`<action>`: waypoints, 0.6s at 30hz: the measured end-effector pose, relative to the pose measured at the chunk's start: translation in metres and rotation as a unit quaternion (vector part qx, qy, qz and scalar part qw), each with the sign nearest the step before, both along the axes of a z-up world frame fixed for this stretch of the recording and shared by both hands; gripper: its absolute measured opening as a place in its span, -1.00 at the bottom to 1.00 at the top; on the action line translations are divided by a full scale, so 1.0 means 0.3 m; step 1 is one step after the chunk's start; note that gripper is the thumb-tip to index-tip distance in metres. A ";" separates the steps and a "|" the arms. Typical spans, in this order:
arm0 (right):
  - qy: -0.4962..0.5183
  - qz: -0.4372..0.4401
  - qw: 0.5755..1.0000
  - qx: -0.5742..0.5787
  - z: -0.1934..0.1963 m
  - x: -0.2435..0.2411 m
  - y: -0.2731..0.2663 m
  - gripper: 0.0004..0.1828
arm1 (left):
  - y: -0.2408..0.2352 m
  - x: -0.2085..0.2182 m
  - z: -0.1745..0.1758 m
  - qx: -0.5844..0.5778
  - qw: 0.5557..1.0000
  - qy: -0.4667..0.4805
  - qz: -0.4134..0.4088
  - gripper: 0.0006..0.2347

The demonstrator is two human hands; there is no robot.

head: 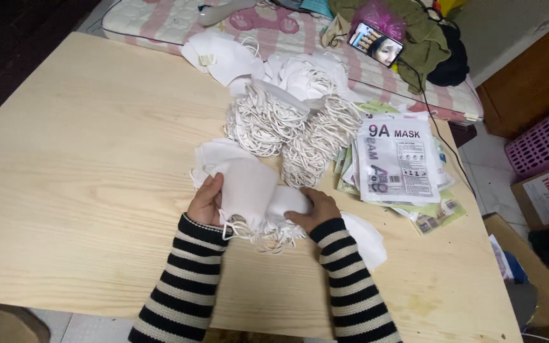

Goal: Picking up, unfolding, and stacking face masks from a pile onto a wooden table.

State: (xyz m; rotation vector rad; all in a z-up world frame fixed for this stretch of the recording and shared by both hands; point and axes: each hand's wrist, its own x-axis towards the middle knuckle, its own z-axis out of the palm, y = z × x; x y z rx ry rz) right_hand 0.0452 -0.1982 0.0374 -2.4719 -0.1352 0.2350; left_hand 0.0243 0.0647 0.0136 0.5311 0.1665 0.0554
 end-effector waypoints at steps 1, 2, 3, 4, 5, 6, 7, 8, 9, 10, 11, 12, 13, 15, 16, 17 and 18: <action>-0.001 0.000 1.000 -0.001 0.000 -0.001 0.005 -0.05 | 0.000 0.005 -0.011 -0.001 1.000 -0.001 0.000 -0.68; 0.015 -0.011 1.000 -0.009 -0.001 -0.001 0.010 -0.04 | 0.000 0.011 -0.023 -0.002 1.000 -0.003 -0.001 -0.67; 0.032 -0.022 0.999 -0.017 -0.002 -0.002 0.014 -0.03 | -0.001 0.018 -0.035 -0.002 1.000 -0.005 -0.003 -0.67; 0.031 -0.022 0.999 -0.018 -0.010 0.008 0.012 -0.03 | -0.005 0.016 -0.027 -0.003 1.000 -0.006 -0.003 -0.67; 0.056 -0.007 0.998 -0.036 -0.020 0.017 0.012 0.02 | -0.006 0.012 -0.018 -0.008 1.000 -0.010 -0.005 -0.67; 0.081 0.008 0.995 -0.054 -0.029 0.026 0.012 0.07 | -0.008 0.008 -0.010 -0.013 1.000 -0.014 -0.006 -0.68; 0.082 0.008 0.995 -0.055 -0.041 0.026 0.014 0.07 | -0.007 0.010 -0.025 -0.014 1.000 -0.013 -0.005 -0.68; 0.093 0.003 0.994 -0.065 -0.052 0.026 0.016 0.05 | -0.006 0.012 -0.039 -0.015 1.000 -0.014 -0.003 -0.68; 0.102 -0.002 0.992 -0.074 -0.060 0.032 0.017 0.03 | -0.006 0.020 -0.050 -0.016 1.000 -0.017 0.000 -0.69; 0.101 -0.002 0.992 -0.076 -0.085 0.036 0.014 0.03 | -0.010 0.012 -0.038 -0.017 1.000 -0.018 0.000 -0.69; 0.107 -0.003 0.992 -0.068 -0.110 0.042 0.011 0.02 | -0.012 0.006 -0.024 -0.022 1.000 -0.016 0.003 -0.69; 0.112 -0.005 0.992 -0.060 -0.135 0.048 0.008 0.01 | -0.015 0.000 -0.010 -0.026 1.000 -0.013 0.006 -0.69; 0.112 -0.006 0.992 -0.060 -0.130 0.038 0.012 0.01 | -0.015 0.000 -0.015 -0.026 1.000 -0.014 0.004 -0.69; 0.074 0.012 0.996 -0.042 -0.120 0.023 0.021 -0.17 | -0.013 0.004 -0.025 -0.014 1.000 -0.016 0.005 -0.71; 0.072 0.010 0.996 -0.041 -0.082 0.009 0.019 -0.17 | -0.016 0.007 -0.036 -0.013 1.000 -0.018 0.003 -0.71; 0.022 0.001 0.997 -0.075 -0.045 -0.002 0.022 -0.21 | -0.015 0.009 -0.047 -0.008 1.000 -0.016 -0.001 -0.71; -0.029 -0.009 0.994 -0.109 -0.010 -0.012 0.025 -0.25 | -0.013 0.013 -0.059 -0.004 1.000 -0.015 -0.004 -0.70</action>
